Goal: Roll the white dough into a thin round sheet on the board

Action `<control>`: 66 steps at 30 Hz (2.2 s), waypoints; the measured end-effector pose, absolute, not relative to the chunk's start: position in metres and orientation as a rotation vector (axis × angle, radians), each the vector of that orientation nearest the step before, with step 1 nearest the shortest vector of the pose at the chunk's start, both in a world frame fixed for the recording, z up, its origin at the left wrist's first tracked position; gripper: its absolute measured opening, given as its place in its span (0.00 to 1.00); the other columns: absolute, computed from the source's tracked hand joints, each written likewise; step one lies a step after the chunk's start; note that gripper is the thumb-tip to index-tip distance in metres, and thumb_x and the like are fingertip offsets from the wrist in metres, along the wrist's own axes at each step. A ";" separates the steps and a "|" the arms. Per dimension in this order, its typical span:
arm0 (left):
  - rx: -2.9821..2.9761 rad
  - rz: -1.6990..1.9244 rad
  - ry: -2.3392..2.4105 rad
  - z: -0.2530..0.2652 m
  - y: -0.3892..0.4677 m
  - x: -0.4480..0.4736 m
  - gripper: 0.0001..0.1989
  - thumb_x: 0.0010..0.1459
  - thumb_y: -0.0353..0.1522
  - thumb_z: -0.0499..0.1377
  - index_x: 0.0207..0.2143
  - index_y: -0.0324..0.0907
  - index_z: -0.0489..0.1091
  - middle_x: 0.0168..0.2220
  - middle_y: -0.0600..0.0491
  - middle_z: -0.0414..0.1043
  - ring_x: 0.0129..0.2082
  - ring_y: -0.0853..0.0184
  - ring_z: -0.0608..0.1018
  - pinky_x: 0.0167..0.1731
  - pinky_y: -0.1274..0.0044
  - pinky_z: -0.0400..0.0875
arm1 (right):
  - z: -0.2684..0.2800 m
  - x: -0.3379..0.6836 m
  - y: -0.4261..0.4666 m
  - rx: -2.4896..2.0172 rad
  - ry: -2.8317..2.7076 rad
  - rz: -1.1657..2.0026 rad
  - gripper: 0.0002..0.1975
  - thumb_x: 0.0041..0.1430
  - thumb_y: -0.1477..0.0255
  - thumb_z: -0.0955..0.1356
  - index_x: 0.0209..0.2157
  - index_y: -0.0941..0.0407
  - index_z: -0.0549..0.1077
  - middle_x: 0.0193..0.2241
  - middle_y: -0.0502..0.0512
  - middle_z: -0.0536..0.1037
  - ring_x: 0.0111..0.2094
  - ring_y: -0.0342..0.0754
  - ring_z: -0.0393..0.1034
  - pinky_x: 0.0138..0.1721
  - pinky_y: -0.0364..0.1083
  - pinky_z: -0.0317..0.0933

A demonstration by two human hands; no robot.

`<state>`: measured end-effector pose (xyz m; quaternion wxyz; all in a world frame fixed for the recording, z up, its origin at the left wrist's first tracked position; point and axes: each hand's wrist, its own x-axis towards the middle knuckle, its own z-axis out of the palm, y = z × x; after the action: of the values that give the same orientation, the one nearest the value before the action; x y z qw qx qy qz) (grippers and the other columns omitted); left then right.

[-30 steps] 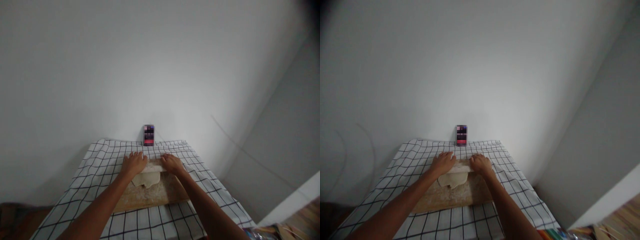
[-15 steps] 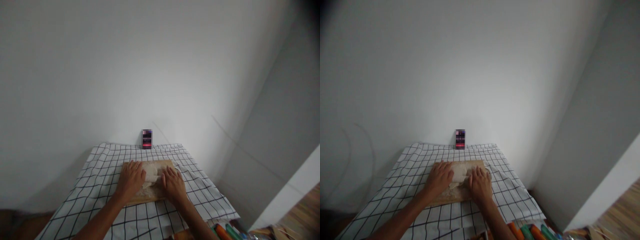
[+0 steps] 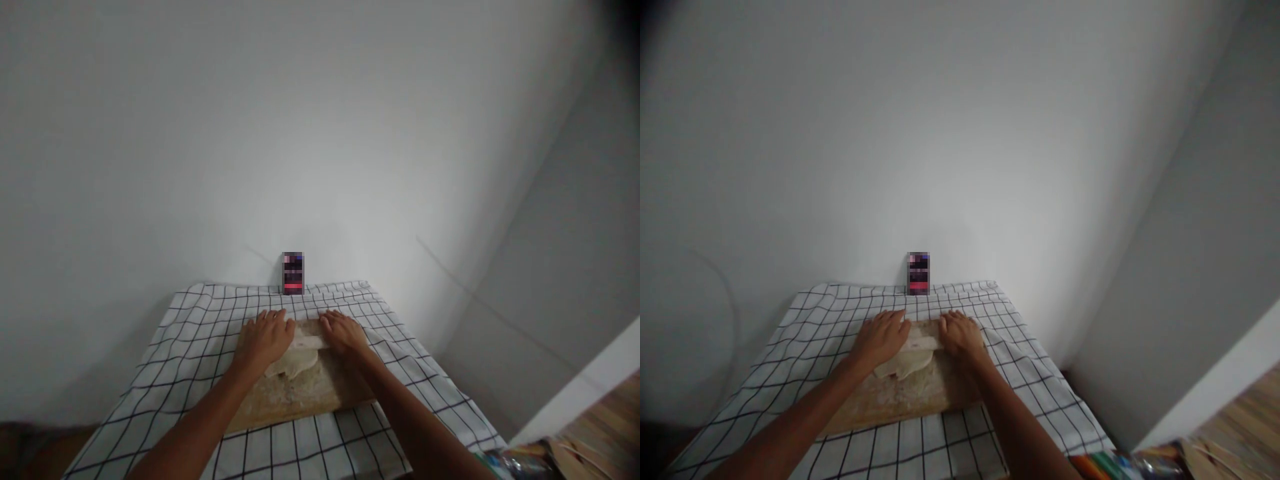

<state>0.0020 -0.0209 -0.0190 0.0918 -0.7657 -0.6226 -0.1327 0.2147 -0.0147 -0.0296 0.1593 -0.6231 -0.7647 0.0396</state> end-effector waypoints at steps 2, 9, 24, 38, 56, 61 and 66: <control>-2.284 -0.351 -1.873 -0.018 -0.007 0.002 0.20 0.70 0.38 0.45 0.52 0.42 0.72 0.52 0.42 0.78 0.54 0.52 0.76 0.53 0.59 0.68 | -0.029 0.215 -0.001 -1.779 -2.213 0.124 0.24 0.75 0.65 0.52 0.56 0.52 0.74 0.58 0.57 0.76 0.59 0.50 0.68 0.59 0.50 0.57; -2.377 -0.203 -1.835 -0.013 0.020 0.001 0.17 0.68 0.32 0.46 0.45 0.42 0.75 0.48 0.41 0.76 0.50 0.50 0.77 0.47 0.55 0.71 | -0.026 0.215 0.034 -1.730 -2.332 0.116 0.19 0.72 0.66 0.57 0.50 0.51 0.76 0.54 0.57 0.78 0.57 0.52 0.68 0.55 0.50 0.59; -2.296 -0.379 -1.876 -0.022 -0.011 0.001 0.20 0.69 0.39 0.46 0.54 0.44 0.72 0.53 0.44 0.78 0.57 0.54 0.74 0.58 0.61 0.65 | -0.025 0.215 -0.021 -1.802 -2.221 0.007 0.20 0.72 0.67 0.55 0.50 0.53 0.77 0.55 0.59 0.78 0.58 0.53 0.67 0.58 0.53 0.58; -2.363 -0.559 -1.519 -0.040 -0.078 -0.007 0.24 0.70 0.32 0.45 0.62 0.37 0.69 0.64 0.45 0.69 0.68 0.56 0.65 0.69 0.61 0.57 | -0.038 0.208 -0.116 -1.813 -2.064 -0.014 0.22 0.74 0.67 0.55 0.59 0.55 0.72 0.64 0.60 0.71 0.65 0.53 0.63 0.66 0.55 0.50; -2.325 -0.325 -1.981 -0.020 -0.031 0.006 0.28 0.68 0.33 0.46 0.68 0.39 0.62 0.70 0.44 0.59 0.70 0.52 0.62 0.67 0.60 0.58 | -0.016 0.205 -0.057 -1.868 -2.106 -0.071 0.23 0.72 0.67 0.54 0.44 0.56 0.79 0.48 0.62 0.82 0.51 0.56 0.75 0.52 0.52 0.60; -2.327 -0.307 -2.054 -0.016 -0.008 0.007 0.27 0.69 0.37 0.45 0.66 0.39 0.63 0.69 0.44 0.62 0.69 0.51 0.63 0.63 0.59 0.62 | -0.015 0.206 -0.030 -1.938 -2.098 -0.017 0.25 0.73 0.65 0.53 0.43 0.56 0.79 0.46 0.63 0.82 0.47 0.56 0.76 0.48 0.51 0.62; -2.315 -0.330 -2.066 -0.019 -0.001 0.007 0.26 0.69 0.36 0.45 0.64 0.40 0.66 0.68 0.46 0.65 0.68 0.52 0.65 0.62 0.59 0.64 | -0.014 0.208 -0.021 -1.953 -2.134 0.025 0.25 0.72 0.64 0.53 0.44 0.55 0.79 0.47 0.63 0.82 0.48 0.56 0.76 0.48 0.51 0.63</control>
<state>0.0071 -0.0009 -0.0186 0.0109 -0.7419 -0.6621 -0.1056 0.2079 -0.0210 -0.0145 0.1240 -0.6699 -0.7319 0.0087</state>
